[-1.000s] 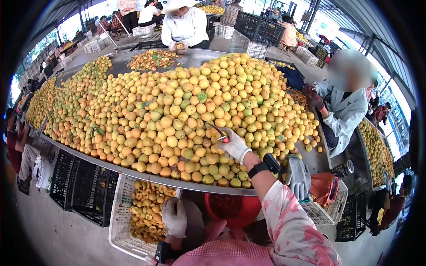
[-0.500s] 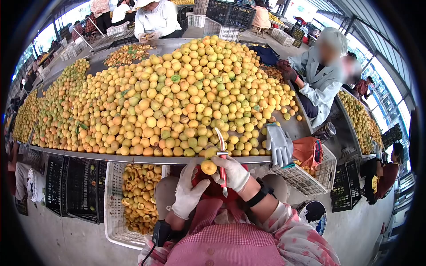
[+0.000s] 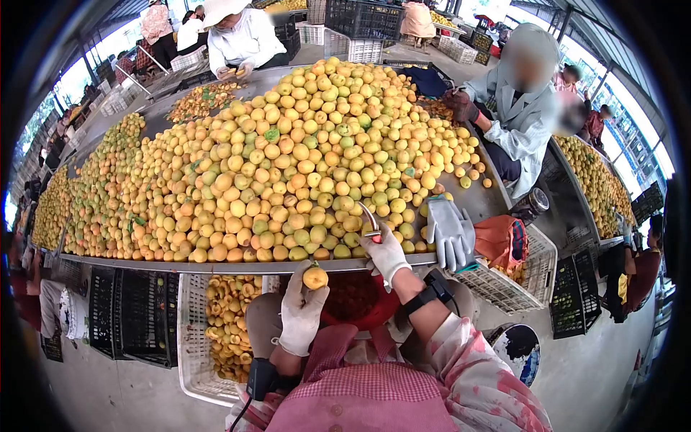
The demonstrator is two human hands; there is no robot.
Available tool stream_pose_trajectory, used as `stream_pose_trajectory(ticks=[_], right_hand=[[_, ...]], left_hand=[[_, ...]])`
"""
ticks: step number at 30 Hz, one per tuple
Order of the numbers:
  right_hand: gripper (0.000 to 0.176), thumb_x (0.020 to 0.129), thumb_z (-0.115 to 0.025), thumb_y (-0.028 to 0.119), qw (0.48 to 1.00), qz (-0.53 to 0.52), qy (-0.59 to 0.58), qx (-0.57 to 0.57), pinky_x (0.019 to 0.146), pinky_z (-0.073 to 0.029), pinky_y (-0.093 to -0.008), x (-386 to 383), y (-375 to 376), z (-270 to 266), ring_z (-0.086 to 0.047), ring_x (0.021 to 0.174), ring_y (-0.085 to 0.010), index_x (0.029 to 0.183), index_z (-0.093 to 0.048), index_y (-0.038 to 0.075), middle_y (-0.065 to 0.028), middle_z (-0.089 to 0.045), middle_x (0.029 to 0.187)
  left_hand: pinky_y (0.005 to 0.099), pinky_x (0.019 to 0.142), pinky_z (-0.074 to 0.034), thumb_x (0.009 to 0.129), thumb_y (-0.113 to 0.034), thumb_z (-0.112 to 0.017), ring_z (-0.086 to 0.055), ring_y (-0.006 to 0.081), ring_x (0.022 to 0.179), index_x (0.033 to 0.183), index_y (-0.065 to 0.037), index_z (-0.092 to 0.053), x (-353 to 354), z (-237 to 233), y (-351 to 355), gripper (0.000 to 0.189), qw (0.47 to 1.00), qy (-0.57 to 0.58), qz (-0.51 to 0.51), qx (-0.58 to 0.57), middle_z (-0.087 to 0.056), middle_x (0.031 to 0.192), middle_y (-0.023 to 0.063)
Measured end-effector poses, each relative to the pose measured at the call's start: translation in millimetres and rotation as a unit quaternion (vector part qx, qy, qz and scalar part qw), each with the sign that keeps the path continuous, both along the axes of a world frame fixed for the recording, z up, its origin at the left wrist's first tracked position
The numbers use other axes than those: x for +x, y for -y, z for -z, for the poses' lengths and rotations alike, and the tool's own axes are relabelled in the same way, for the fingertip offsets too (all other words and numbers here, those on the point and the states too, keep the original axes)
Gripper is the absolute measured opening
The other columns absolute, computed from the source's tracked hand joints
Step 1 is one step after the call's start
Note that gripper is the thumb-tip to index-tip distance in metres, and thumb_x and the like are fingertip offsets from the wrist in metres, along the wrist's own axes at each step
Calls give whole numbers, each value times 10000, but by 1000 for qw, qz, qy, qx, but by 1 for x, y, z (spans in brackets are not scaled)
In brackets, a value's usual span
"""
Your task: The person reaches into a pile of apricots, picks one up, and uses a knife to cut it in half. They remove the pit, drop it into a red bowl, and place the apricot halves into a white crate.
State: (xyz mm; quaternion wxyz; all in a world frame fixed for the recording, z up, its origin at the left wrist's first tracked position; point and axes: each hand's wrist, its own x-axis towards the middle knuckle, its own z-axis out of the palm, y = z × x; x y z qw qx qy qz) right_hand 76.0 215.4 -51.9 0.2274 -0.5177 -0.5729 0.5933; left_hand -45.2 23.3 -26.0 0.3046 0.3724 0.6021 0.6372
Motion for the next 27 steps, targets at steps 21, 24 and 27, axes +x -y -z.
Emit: stream_pose_trajectory(ticks=[21, 24, 27], right_hand=[[273, 957, -597, 283, 893, -119, -302, -311, 423, -443, -223, 65, 89, -50, -574, 502, -109, 1089, -609, 44, -47, -639, 713], [239, 949, -605, 253, 895, -120, -300, -307, 468, -464, -228, 73, 91, -50, -607, 578, -106, 1082, -623, 55, -48, -651, 775], [204, 931, -624, 216, 914, -116, -278, -271, 470, -469, -228, 78, 93, -54, -611, 584, -103, 1049, -634, 50, -36, -645, 777]], left_hand=[[327, 972, -461, 834, -59, -708, -562, 241, 1140, 1360, 12, -495, 36, -15, 6, 572, 982, -73, 170, -26, -584, 1206, 151], [318, 998, -447, 902, -79, -653, -551, 215, 1158, 1389, 33, -448, 32, -4, 12, 540, 964, 150, 221, 6, -551, 1288, 130], [328, 1017, -449, 947, -125, -623, -541, 214, 1183, 1441, 42, -360, 33, 4, 14, 584, 940, 213, 267, 17, -502, 1360, 125]])
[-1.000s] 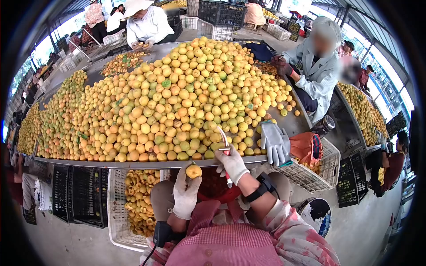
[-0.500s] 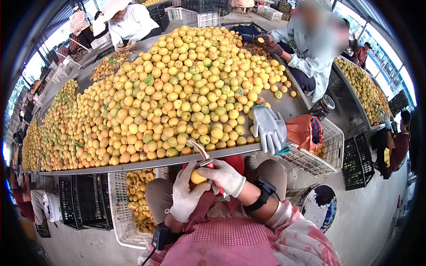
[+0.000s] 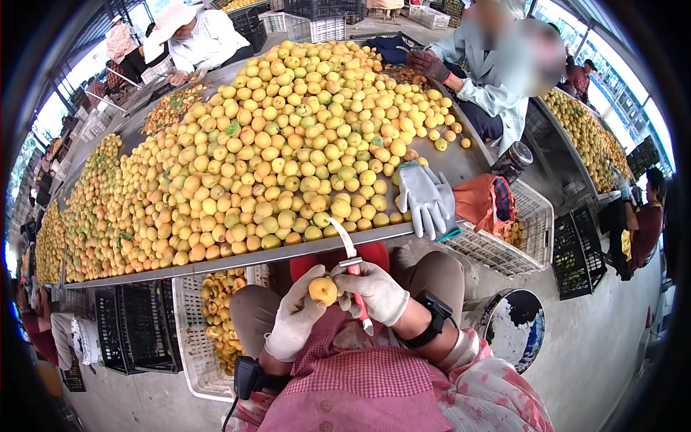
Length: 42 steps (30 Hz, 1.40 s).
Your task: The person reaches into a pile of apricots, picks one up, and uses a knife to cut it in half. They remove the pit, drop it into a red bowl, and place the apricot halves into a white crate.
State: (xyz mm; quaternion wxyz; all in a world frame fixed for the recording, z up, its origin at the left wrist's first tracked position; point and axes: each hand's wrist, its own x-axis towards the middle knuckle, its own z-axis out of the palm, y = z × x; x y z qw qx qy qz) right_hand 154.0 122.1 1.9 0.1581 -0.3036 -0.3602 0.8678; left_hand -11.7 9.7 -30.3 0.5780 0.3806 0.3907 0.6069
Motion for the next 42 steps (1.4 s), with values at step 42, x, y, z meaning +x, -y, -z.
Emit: stream_pose_trajectory(ticks=[42], right_hand=[[666, 993, -478, 295, 860, -25, 168, 481, 732, -562, -466, 13, 63, -5, -673, 848, -425, 1540, -152, 102, -243, -644, 1158]], left_hand=[[323, 1053, -375, 988, -240, -592, -493, 164, 1197, 1376, -17, -420, 21, -26, 7, 479, 983, 163, -78, -25, -524, 1279, 54]])
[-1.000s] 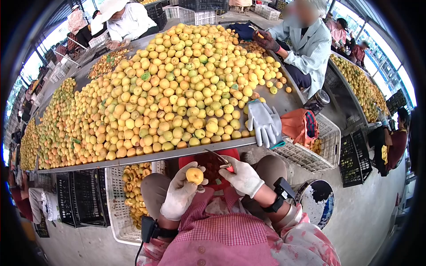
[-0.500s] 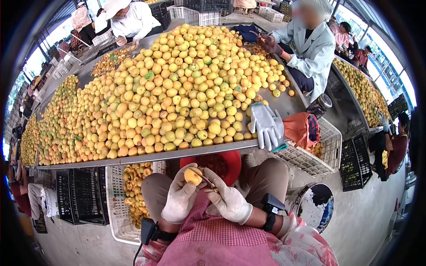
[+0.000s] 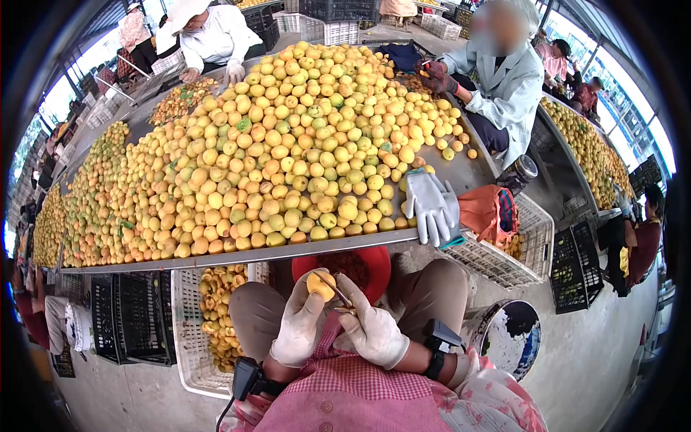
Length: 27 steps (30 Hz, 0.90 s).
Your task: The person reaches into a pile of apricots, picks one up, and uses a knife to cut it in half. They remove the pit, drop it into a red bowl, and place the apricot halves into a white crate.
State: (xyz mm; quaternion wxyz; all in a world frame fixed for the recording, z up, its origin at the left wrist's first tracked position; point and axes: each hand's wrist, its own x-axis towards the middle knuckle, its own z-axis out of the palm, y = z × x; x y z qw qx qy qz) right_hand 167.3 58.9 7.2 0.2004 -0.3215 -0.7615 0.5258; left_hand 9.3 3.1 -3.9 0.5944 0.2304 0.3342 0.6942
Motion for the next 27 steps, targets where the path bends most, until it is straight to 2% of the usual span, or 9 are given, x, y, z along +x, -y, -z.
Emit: stream_pose_trajectory(ticks=[5, 12, 16, 18, 21, 23, 25, 26, 27], right_hand=[[668, 986, -482, 303, 992, 22, 37, 117, 588, -543, -485, 0, 1, 3, -664, 659, -406, 1532, -163, 85, -243, -680, 843], [679, 980, -492, 309, 990, 21, 68, 125, 593, -542, -477, -1, -5, -10, -664, 661, -402, 1529, -166, 79, -239, -673, 794], [670, 983, -489, 318, 995, -43, 58, 64, 648, -554, -467, 3, -20, -10, -666, 726, -418, 1524, -176, 75, -234, -676, 821], [665, 985, -486, 319, 997, -54, 18, 61, 665, -556, -465, 0, -23, -2, -666, 749, -424, 1522, -180, 73, -230, -677, 835], [665, 984, -485, 322, 989, -7, -64, 131, 676, -557, -467, -7, -19, 4, -666, 774, -429, 1520, -184, 70, -223, -681, 866], [674, 975, -494, 319, 986, 5, -85, 144, 682, -558, -465, -9, -19, 3, -665, 769, -427, 1519, -187, 66, -223, -679, 874], [675, 971, -500, 320, 989, -34, -55, 133, 680, -560, -462, -3, -27, -2, -664, 765, -426, 1517, -195, 64, -225, -677, 874], [676, 967, -505, 321, 990, -71, -24, 122, 678, -561, -459, 0, -33, -5, -663, 760, -425, 1514, -204, 62, -228, -674, 873], [676, 967, -505, 321, 990, -70, -24, 121, 678, -561, -459, 1, -36, -6, -663, 760, -425, 1514, -204, 62, -228, -674, 873]], left_hand=[[307, 1038, -381, 989, -219, -589, -500, 149, 1172, 1364, -14, -432, -1, 0, 0, 456, 999, -38, -4, 3, -538, 1249, 42], [289, 983, -429, 968, -177, -613, -534, 138, 1109, 1339, 7, -451, 0, -12, -1, 445, 985, -168, 28, 25, -563, 1202, 54], [296, 961, -453, 961, -173, -624, -551, 150, 1099, 1325, 15, -464, -8, -20, -3, 441, 972, -228, 60, 2, -580, 1193, 63], [305, 968, -452, 974, -180, -606, -557, 161, 1105, 1301, 18, -490, -1, -16, -5, 400, 997, -71, 25, 15, -596, 1180, 64], [310, 977, -448, 987, -179, -584, -565, 172, 1108, 1290, 14, -514, 7, -14, -5, 366, 997, 44, 35, 50, -598, 1191, 66], [305, 985, -436, 997, -184, -567, -566, 178, 1112, 1268, 16, -529, 8, -18, -4, 338, 998, 49, 11, 26, -599, 1191, 67], [295, 987, -428, 988, -187, -585, -561, 177, 1126, 1258, 23, -527, 2, -23, -3, 347, 997, -78, 4, 29, -603, 1196, 75], [295, 987, -428, 988, -187, -585, -561, 177, 1126, 1258, 23, -527, -4, -30, -2, 347, 996, -79, 4, 29, -603, 1196, 75], [290, 989, -424, 983, -188, -592, -556, 171, 1132, 1252, 25, -528, -10, -45, -1, 349, 966, -260, 5, -7, -605, 1197, 79]])
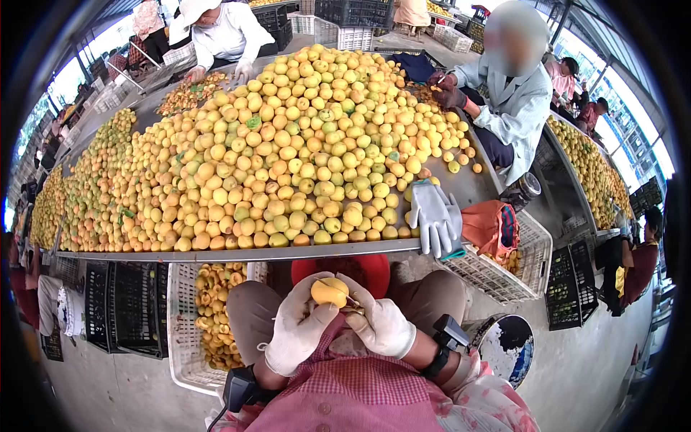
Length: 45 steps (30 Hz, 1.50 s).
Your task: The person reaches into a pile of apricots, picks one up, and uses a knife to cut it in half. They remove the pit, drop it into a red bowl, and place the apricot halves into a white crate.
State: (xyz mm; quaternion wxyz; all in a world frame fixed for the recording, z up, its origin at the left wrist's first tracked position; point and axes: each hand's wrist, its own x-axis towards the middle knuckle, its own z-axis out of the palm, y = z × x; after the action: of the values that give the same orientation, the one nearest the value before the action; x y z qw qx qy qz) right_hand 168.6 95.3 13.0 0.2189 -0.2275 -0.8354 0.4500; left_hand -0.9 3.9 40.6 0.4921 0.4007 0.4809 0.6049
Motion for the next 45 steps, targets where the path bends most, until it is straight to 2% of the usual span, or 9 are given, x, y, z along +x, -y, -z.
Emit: stream_pose_trajectory(ticks=[5, 12, 19, 21, 29, 35, 39, 41, 45], right_hand=[[671, 967, -496, 356, 999, -35, -39, 4, 657, -556, -461, -1, -3, 21, -662, 743, -421, 1506, -230, 58, -224, -676, 874], [713, 975, -483, 428, 997, -23, -62, 34, 635, -551, -451, -7, -4, 17, -668, 719, -395, 1504, -219, 29, -207, -680, 854], [718, 977, -491, 411, 996, -52, -43, 56, 637, -561, -426, -1, -13, 19, -669, 713, -386, 1504, -209, 12, -197, -680, 883], [721, 978, -488, 412, 994, -37, -87, 56, 651, -565, -421, -11, -7, 15, -673, 733, -384, 1506, -203, 12, -194, -680, 938], [764, 961, -520, 421, 992, -51, -101, 57, 654, -566, -414, -10, -10, 12, -676, 748, -382, 1513, -185, 13, -188, -679, 1009], [746, 949, -538, 412, 995, -76, -26, 66, 606, -550, -437, -6, -13, 4, -651, 672, -397, 1498, -229, 13, -195, -678, 858], [736, 951, -538, 428, 996, -59, -52, 41, 601, -551, -432, -13, -7, 13, -655, 680, -402, 1484, -254, 7, -186, -681, 856], [727, 955, -535, 426, 991, -43, -119, 30, 597, -551, -430, -19, -1, 18, -657, 684, -402, 1480, -262, 4, -177, -684, 853], [719, 956, -534, 432, 988, -5, -127, 88, 603, -552, -421, -20, 2, 20, -667, 693, -387, 1471, -287, -5, -162, -691, 854]], left_hand=[[293, 1007, -414, 967, -179, -618, -547, 153, 1150, 1270, 32, -523, -2, -2, -1, 381, 991, -118, 19, -53, -608, 1210, 81], [307, 1002, -426, 955, -126, -617, -567, 157, 1113, 1338, 33, -479, 18, 8, 2, 437, 959, 274, -63, 15, -602, 1220, 68], [296, 969, -446, 916, -111, -657, -581, 158, 1081, 1353, 30, -473, 1, -9, 0, 495, 947, -322, -4, -11, -602, 1206, 72], [307, 1007, -430, 949, -172, -648, -566, 162, 1132, 1371, 33, -456, 13, 6, 3, 506, 990, 136, -17, -8, -592, 1239, 68], [319, 1050, -407, 998, -232, -584, -535, 156, 1183, 1418, 37, -390, 22, 8, 11, 536, 976, 215, -17, 28, -550, 1302, 71], [333, 844, -503, 801, -76, -715, -602, 241, 977, 1275, 44, -530, 3, -17, 9, 523, 893, -434, -119, 28, -580, 1104, 147], [308, 886, -485, 824, -131, -739, -591, 204, 1014, 1308, 38, -499, -2, -12, 7, 566, 888, -453, -75, 1, -591, 1128, 110], [323, 938, -482, 802, -198, -795, -589, 204, 1098, 1337, 22, -463, 9, 0, 8, 667, 995, 4, -99, -7, -600, 1146, 107], [312, 953, -468, 794, -251, -811, -584, 188, 1093, 1344, 17, -450, 17, 7, 10, 711, 995, 74, -71, -18, -590, 1162, 95]])
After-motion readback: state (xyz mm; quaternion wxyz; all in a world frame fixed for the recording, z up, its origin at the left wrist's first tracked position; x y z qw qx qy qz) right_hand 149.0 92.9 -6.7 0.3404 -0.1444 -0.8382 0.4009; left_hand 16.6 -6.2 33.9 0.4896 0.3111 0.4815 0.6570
